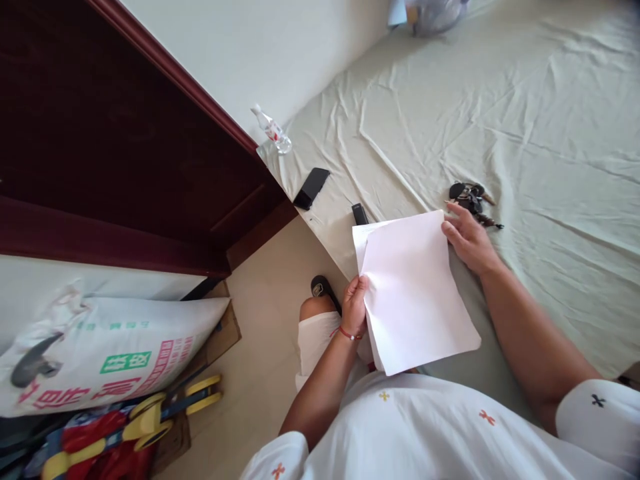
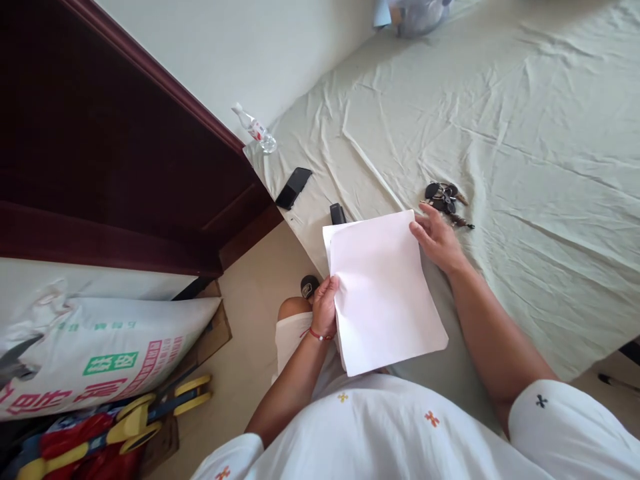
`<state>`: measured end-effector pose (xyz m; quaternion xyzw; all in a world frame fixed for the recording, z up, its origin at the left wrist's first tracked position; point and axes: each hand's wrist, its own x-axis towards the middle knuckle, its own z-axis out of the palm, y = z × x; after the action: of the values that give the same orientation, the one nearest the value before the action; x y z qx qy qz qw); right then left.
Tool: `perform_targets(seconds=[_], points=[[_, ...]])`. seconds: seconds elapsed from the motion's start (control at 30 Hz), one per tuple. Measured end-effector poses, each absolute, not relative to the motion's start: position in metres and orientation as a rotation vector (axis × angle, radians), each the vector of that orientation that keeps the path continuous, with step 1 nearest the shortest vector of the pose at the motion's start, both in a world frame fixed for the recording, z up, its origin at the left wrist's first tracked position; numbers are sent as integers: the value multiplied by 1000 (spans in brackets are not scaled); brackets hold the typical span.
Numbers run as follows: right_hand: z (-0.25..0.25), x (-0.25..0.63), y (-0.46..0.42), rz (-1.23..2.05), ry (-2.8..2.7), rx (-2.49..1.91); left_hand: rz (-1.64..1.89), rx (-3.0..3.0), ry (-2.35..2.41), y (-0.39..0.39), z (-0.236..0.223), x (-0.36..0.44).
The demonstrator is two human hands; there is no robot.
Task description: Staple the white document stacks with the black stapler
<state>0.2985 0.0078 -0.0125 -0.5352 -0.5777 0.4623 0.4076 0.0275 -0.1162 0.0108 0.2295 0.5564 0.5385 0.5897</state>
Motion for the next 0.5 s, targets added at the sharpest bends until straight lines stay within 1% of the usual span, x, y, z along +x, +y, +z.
perform_targets(seconds=[0.2,0.4,0.5], points=[[-4,296,7,1287,-1429,-1155,1411,428,1306,-111,15,28],[10,294,-1,1506,-1317,-1169,1384,385,1279,-104,21,25],[14,293,-2,1671,-1222,-1135,1401,374,1305,-104,19,29]])
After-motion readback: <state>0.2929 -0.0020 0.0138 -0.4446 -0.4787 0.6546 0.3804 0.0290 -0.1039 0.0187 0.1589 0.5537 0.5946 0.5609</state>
